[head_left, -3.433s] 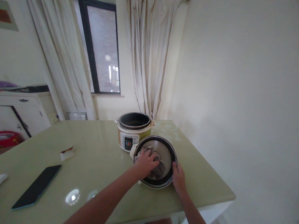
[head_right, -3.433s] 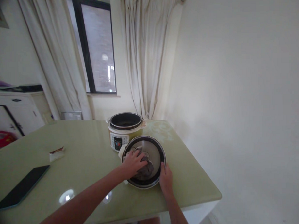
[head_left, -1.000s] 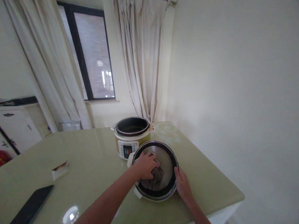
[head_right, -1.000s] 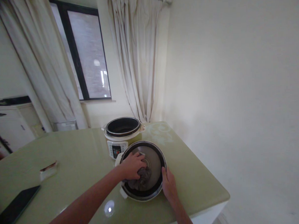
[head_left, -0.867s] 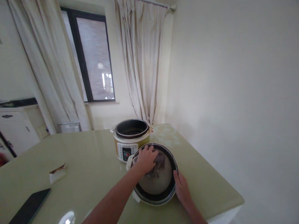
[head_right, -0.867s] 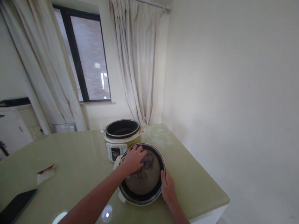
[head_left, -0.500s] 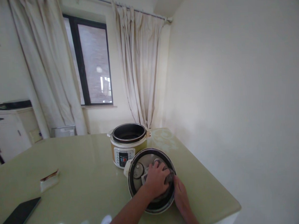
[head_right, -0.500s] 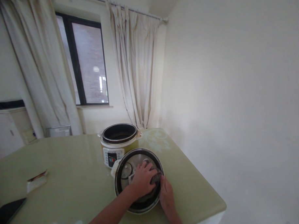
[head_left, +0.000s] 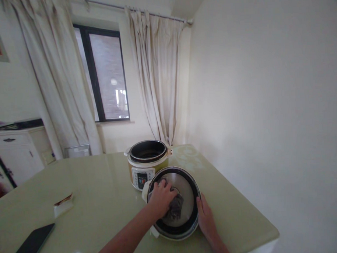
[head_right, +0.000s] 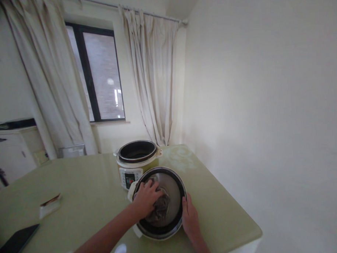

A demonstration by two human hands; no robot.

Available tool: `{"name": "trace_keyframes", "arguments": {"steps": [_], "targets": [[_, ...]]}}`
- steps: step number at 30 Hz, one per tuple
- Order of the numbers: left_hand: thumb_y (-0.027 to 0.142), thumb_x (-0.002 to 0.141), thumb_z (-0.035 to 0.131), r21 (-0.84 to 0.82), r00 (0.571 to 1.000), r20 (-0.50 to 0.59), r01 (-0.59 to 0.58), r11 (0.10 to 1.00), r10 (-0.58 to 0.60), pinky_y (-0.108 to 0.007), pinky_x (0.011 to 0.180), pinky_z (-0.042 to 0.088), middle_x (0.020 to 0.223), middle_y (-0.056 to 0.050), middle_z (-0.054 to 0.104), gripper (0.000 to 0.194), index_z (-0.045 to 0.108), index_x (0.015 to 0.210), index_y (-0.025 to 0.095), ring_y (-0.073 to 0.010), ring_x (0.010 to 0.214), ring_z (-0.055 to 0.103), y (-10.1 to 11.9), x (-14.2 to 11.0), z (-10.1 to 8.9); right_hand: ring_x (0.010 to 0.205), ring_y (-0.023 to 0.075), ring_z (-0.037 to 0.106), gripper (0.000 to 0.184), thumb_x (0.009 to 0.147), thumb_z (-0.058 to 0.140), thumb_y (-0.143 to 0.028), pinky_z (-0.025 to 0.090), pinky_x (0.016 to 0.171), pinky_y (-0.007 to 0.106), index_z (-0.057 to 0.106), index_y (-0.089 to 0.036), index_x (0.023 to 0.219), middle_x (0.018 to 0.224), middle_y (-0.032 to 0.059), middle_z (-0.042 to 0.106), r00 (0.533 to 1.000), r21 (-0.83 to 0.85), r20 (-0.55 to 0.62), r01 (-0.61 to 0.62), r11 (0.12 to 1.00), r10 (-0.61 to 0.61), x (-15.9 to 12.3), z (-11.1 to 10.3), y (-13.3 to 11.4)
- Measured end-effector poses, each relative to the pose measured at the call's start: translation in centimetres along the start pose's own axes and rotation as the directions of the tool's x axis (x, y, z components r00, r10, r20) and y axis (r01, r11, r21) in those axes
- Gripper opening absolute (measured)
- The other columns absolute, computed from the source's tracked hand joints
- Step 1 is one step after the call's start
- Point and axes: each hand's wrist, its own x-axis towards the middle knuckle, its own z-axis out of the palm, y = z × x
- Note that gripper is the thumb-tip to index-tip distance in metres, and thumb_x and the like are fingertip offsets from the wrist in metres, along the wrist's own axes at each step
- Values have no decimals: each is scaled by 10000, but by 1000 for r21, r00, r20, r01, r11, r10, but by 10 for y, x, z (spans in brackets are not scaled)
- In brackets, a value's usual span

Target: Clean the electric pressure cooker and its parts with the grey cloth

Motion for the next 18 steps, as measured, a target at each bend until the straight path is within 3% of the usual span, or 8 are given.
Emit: {"name": "trace_keyframes", "arguments": {"steps": [4,6,8,13,18], "targets": [[235,846,775,-50,973,-163,158,986,-164,-588,1043,456,1456,-119,573,484,660,1312,301,-389,1337,499,8,30,-8,1465,357,524,983,908,348,-891,366,1259,537,616,-136,1477,1512,185,613,1000,-11,15,21,1000,-21,0,0,2],[265,874,741,-122,937,-217,252,960,-274,-570,1037,463,1434,-115,584,447,656,1313,284,-382,1327,501,23,45,-8,1469,350,522,966,914,351,-882,371,1258,528,622,-145,1477,1524,177,604,1000,-21,15,26,999,-26,-1,-1,1],[300,891,712,-181,926,-237,253,950,-292,-576,1041,465,1399,-116,604,433,651,1318,268,-379,1310,511,40,54,-1,1468,342,526,960,918,347,-877,378,1255,517,625,-145,1475,1525,175,603,999,-22,6,32,999,-32,-2,-2,-1],[421,854,728,-244,982,-188,-14,970,-34,-610,1068,458,1396,-120,613,475,664,1300,268,-388,1286,525,64,46,23,1344,329,637,919,926,288,-886,430,1212,498,714,-180,1333,1390,175,703,1000,25,7,2,1000,-3,-1,-5,-1],[474,754,818,-284,982,-6,-182,941,188,-608,1074,457,1308,-84,644,475,743,1200,326,-382,1283,530,41,23,22,1337,361,635,987,847,317,-953,443,1197,502,753,-160,1241,1356,197,714,998,33,-24,-59,998,60,1,-6,5]]}}
